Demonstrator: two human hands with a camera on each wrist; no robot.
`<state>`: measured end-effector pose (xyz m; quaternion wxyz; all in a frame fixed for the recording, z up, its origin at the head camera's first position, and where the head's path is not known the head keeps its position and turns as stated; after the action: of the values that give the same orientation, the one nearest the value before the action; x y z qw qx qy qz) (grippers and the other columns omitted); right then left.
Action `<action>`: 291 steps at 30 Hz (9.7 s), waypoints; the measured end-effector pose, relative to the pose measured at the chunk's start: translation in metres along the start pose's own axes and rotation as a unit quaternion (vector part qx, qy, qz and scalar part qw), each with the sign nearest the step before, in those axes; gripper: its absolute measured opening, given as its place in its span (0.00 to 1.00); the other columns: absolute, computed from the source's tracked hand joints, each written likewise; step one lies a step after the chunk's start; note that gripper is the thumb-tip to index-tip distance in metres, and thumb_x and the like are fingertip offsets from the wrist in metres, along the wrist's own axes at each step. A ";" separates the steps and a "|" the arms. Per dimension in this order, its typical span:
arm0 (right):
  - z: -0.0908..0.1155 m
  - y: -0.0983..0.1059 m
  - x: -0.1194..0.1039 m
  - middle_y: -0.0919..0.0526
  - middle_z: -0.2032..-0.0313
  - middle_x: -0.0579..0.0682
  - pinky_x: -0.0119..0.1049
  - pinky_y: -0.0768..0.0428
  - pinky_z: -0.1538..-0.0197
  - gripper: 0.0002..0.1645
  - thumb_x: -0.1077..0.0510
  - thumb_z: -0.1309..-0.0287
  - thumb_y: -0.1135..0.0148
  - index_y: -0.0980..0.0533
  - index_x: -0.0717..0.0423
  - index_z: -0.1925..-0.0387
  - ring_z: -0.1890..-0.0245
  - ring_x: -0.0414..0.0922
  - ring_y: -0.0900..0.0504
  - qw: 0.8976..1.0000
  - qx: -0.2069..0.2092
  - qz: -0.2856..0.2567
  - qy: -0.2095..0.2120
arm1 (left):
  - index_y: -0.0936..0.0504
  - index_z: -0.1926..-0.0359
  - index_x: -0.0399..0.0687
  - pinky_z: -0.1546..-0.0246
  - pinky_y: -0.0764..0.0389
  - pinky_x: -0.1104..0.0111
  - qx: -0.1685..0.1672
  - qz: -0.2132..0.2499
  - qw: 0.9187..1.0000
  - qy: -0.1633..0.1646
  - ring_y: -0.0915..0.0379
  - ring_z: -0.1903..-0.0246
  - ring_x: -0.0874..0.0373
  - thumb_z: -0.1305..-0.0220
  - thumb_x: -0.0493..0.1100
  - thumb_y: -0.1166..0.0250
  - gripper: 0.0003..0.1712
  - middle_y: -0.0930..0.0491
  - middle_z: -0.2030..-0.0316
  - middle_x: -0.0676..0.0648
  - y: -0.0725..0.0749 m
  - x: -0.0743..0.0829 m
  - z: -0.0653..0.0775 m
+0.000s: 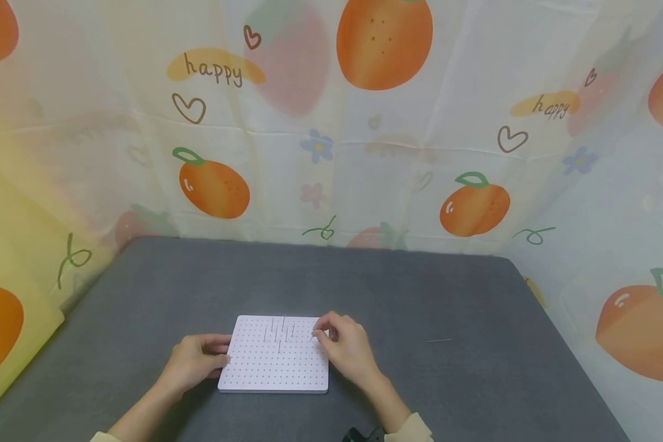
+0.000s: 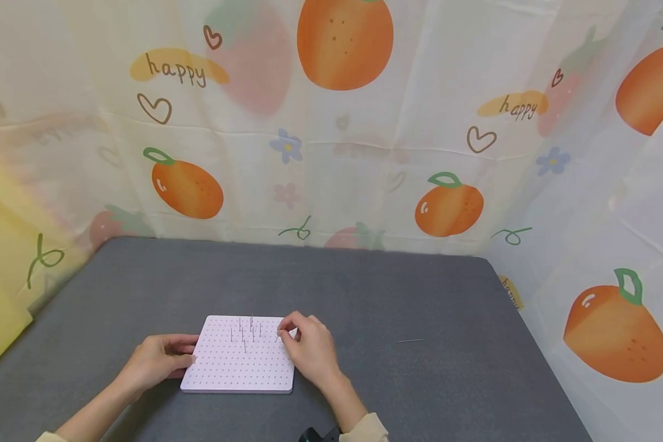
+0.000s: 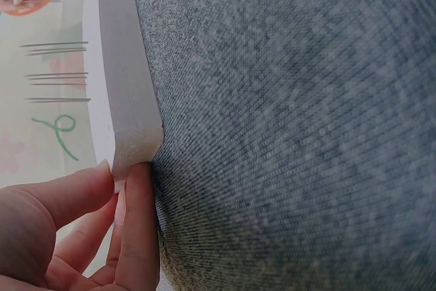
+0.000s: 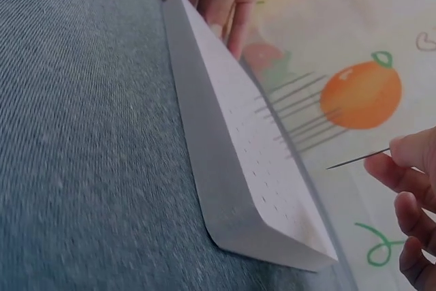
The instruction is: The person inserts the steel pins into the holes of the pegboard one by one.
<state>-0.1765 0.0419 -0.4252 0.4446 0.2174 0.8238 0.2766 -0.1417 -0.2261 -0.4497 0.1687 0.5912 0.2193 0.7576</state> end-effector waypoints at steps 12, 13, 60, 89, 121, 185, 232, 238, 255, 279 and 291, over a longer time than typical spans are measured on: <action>-0.004 -0.016 -0.011 0.19 0.76 0.38 0.21 0.37 0.75 0.04 0.59 0.52 0.34 0.21 0.47 0.73 0.78 0.34 0.32 1.000 -0.015 0.008 0.018 | 0.23 0.51 0.30 0.72 0.17 0.63 -0.002 -0.004 1.000 -0.003 0.22 0.69 0.55 0.52 0.28 0.35 0.23 0.19 0.66 0.41 0.000 -0.001 -0.001; -0.004 -0.017 -0.012 0.19 0.76 0.38 0.21 0.37 0.75 0.04 0.59 0.52 0.34 0.21 0.46 0.73 0.78 0.35 0.31 1.000 -0.016 0.009 0.019 | 0.23 0.51 0.30 0.72 0.17 0.63 -0.002 -0.004 1.000 -0.002 0.22 0.69 0.55 0.52 0.28 0.35 0.23 0.19 0.66 0.41 -0.001 -0.001 -0.001; -0.007 -0.044 -0.017 0.27 0.82 0.34 0.20 0.39 0.78 0.02 0.55 0.49 0.38 0.22 0.42 0.74 0.79 0.30 0.35 0.995 -0.055 0.073 0.035 | 0.22 0.51 0.32 0.72 0.17 0.64 0.000 -0.003 1.000 0.002 0.23 0.70 0.56 0.51 0.30 0.35 0.23 0.19 0.66 0.43 -0.001 -0.001 0.000; 0.001 -0.015 0.009 0.23 0.75 0.37 0.23 0.33 0.72 0.04 0.57 0.48 0.37 0.22 0.44 0.70 0.75 0.34 0.30 0.996 -0.076 0.036 0.016 | 0.22 0.50 0.34 0.72 0.17 0.64 0.002 -0.006 1.000 0.015 0.23 0.70 0.57 0.52 0.29 0.35 0.23 0.19 0.65 0.43 -0.002 0.000 -0.001; 0.021 0.087 0.073 0.23 0.68 0.32 0.31 0.26 0.71 0.11 0.62 0.52 0.32 0.22 0.49 0.65 0.70 0.39 0.26 0.998 -0.034 0.018 0.039 | 0.23 0.50 0.32 0.72 0.17 0.64 -0.005 -0.008 1.000 0.006 0.23 0.69 0.56 0.52 0.30 0.35 0.24 0.19 0.65 0.42 -0.001 -0.001 0.000; 0.053 0.141 0.183 0.27 0.70 0.40 0.33 0.26 0.64 0.06 0.59 0.48 0.36 0.23 0.46 0.66 0.68 0.35 0.29 0.982 -0.109 0.092 -0.125 | 0.22 0.50 0.33 0.71 0.17 0.64 0.000 0.003 1.000 0.013 0.23 0.69 0.56 0.52 0.30 0.34 0.23 0.19 0.65 0.43 -0.001 -0.003 -0.001; 0.049 0.141 0.176 0.27 0.75 0.42 0.30 0.33 0.71 0.04 0.59 0.43 0.42 0.25 0.54 0.72 0.75 0.35 0.33 0.973 -0.130 0.136 -0.135 | 0.22 0.51 0.33 0.72 0.17 0.64 0.004 -0.011 1.000 0.019 0.23 0.70 0.57 0.52 0.29 0.35 0.23 0.19 0.67 0.44 -0.002 0.000 0.000; 0.048 0.137 0.169 0.29 0.78 0.41 0.28 0.33 0.75 0.04 0.59 0.41 0.44 0.26 0.56 0.70 0.78 0.33 0.34 0.978 -0.110 0.111 -0.137 | 0.22 0.51 0.33 0.72 0.17 0.64 0.005 -0.009 1.000 0.019 0.23 0.70 0.57 0.52 0.29 0.35 0.23 0.19 0.67 0.45 -0.002 0.000 0.000; 0.034 0.118 0.132 0.20 0.65 0.43 0.33 0.22 0.65 0.08 0.65 0.43 0.43 0.21 0.51 0.64 0.66 0.39 0.22 0.991 -0.090 0.075 -0.071 | 0.23 0.51 0.32 0.72 0.17 0.64 -0.001 -0.008 1.000 0.004 0.23 0.69 0.56 0.52 0.30 0.35 0.23 0.19 0.66 0.43 -0.001 -0.001 0.000; 0.009 0.080 0.081 0.25 0.72 0.39 0.28 0.28 0.71 0.10 0.66 0.45 0.40 0.28 0.47 0.68 0.74 0.35 0.29 0.998 -0.046 -0.011 -0.053 | 0.22 0.51 0.33 0.73 0.17 0.64 0.004 -0.016 1.000 0.013 0.23 0.70 0.57 0.52 0.29 0.35 0.23 0.19 0.66 0.44 -0.002 -0.001 0.000; 0.004 0.059 0.055 0.26 0.74 0.36 0.27 0.29 0.73 0.10 0.64 0.47 0.38 0.27 0.44 0.69 0.76 0.35 0.31 0.998 -0.019 -0.034 -0.044 | 0.22 0.51 0.34 0.73 0.17 0.65 0.006 -0.018 1.000 0.011 0.23 0.70 0.57 0.53 0.30 0.35 0.23 0.19 0.66 0.44 -0.002 -0.002 -0.001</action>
<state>-0.1950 0.1210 -0.4224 0.4931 0.1931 0.8051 0.2673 -0.1420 -0.2256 -0.4522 0.1768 0.5800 0.2363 0.7593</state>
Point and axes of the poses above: each hand's wrist, its own z-axis away from the middle knuckle, its own y-axis out of the back of the hand, x = y × z, the point moved 4 cm from there along -z, towards the middle knuckle
